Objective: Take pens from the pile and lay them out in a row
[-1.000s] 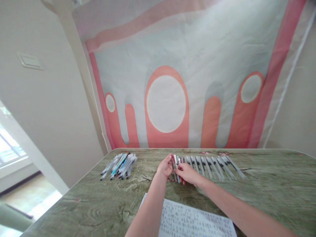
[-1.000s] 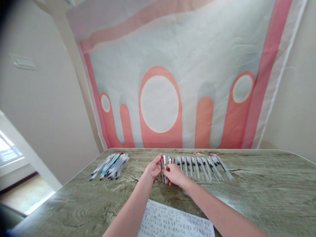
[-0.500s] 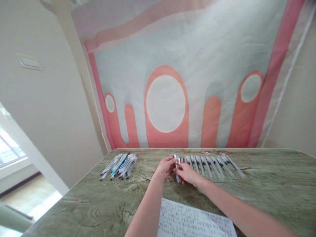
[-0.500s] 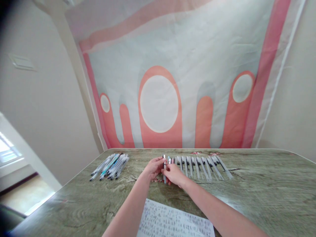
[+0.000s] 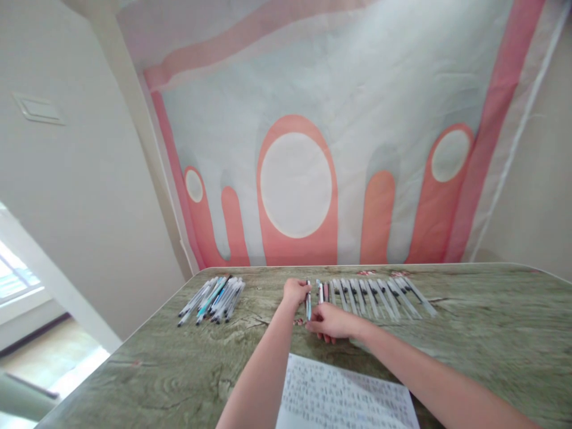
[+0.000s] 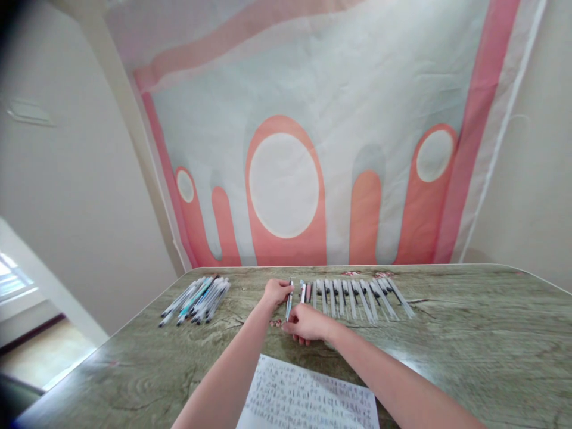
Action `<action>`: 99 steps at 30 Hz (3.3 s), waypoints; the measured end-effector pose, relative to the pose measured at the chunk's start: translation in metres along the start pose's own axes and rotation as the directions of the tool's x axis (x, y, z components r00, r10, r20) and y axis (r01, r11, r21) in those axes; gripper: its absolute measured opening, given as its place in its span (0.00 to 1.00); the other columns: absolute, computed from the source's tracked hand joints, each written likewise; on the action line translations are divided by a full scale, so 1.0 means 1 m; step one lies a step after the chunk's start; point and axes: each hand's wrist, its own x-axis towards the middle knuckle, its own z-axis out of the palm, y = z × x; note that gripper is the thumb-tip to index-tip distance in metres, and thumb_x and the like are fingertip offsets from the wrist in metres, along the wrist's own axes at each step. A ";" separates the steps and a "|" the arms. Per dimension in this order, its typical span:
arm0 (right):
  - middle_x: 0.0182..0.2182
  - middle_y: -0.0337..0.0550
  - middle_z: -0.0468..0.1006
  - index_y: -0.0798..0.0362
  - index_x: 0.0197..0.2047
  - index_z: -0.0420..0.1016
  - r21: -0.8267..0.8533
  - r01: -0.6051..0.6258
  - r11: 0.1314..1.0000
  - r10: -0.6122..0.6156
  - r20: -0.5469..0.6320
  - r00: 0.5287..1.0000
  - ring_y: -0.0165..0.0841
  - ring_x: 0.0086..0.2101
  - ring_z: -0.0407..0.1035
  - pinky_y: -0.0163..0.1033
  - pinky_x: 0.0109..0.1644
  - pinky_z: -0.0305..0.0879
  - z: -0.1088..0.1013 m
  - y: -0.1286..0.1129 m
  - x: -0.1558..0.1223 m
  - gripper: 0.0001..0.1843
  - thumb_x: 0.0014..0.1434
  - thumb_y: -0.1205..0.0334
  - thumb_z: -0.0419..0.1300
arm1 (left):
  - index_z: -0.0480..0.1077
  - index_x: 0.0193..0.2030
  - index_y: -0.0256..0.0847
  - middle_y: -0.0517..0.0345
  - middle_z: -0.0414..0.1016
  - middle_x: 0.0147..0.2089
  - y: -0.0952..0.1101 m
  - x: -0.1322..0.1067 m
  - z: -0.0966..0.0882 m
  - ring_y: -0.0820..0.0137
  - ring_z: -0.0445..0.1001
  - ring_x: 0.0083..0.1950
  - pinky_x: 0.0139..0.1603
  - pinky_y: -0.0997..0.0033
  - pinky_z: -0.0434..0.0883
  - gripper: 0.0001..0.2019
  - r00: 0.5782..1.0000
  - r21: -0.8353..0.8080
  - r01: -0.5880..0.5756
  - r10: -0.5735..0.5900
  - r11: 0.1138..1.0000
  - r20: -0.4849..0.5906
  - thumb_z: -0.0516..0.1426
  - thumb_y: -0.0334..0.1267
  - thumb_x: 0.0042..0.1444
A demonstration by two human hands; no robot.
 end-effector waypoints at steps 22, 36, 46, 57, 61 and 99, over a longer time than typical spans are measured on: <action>0.18 0.37 0.68 0.57 0.25 0.64 -0.054 0.021 0.998 -0.022 -0.013 1.000 0.24 0.16 0.63 0.26 0.13 0.57 0.002 0.002 -0.001 0.10 0.52 0.59 0.52 | 0.73 0.37 0.37 0.53 0.76 0.35 -0.002 -0.006 0.005 0.73 0.72 0.36 0.36 0.79 0.64 0.12 0.978 0.407 -0.174 0.205 0.897 -0.034 0.53 0.31 0.46; 0.17 0.35 0.67 0.55 0.27 0.65 -0.132 -0.002 0.991 -0.002 -0.030 1.000 0.25 0.15 0.62 0.27 0.13 0.53 0.008 0.007 0.003 0.10 0.51 0.57 0.53 | 0.70 0.41 0.35 0.46 0.70 0.45 -0.027 -0.016 -0.107 0.66 0.66 0.48 0.49 0.70 0.59 0.13 0.935 0.551 0.047 0.157 0.833 -0.318 0.52 0.32 0.48; 0.29 0.38 0.72 0.53 0.36 0.70 -0.393 0.166 0.904 -0.120 0.138 0.983 0.27 0.26 0.62 0.29 0.24 0.52 0.003 -0.021 -0.022 0.28 0.34 0.44 0.64 | 0.66 0.42 0.36 0.44 0.67 0.46 -0.058 -0.026 -0.174 0.58 0.64 0.48 0.46 0.61 0.59 0.16 0.809 0.769 0.410 0.194 0.491 -0.555 0.49 0.42 0.51; 0.31 0.37 0.71 0.51 0.36 0.70 -0.537 0.332 0.776 -0.238 0.239 0.941 0.29 0.27 0.62 0.30 0.25 0.50 0.039 -0.044 -0.035 0.27 0.33 0.46 0.63 | 0.69 0.37 0.36 0.47 0.70 0.43 -0.044 -0.028 -0.171 0.59 0.67 0.46 0.45 0.61 0.59 0.14 0.839 0.774 0.374 0.169 0.511 -0.517 0.49 0.43 0.52; 0.29 0.37 0.72 0.51 0.35 0.71 -0.531 0.356 0.769 -0.255 0.255 0.933 0.29 0.27 0.63 0.30 0.24 0.50 0.045 -0.050 -0.039 0.26 0.33 0.45 0.63 | 0.67 0.36 0.36 0.46 0.71 0.40 -0.020 -0.024 -0.142 0.65 0.68 0.44 0.42 0.68 0.61 0.14 0.865 0.556 0.120 0.188 0.823 -0.466 0.48 0.44 0.53; 0.18 0.36 0.63 0.58 0.27 0.69 0.281 0.269 0.921 -0.039 -0.620 0.784 0.23 0.19 0.53 0.29 0.19 0.49 -0.035 -0.005 0.003 0.25 0.49 0.41 0.50 | 0.62 0.32 0.37 0.69 0.55 0.17 0.043 -0.079 0.004 0.85 0.47 0.14 0.15 0.82 0.44 0.21 0.946 -0.386 -0.008 0.133 0.922 0.296 0.49 0.57 0.47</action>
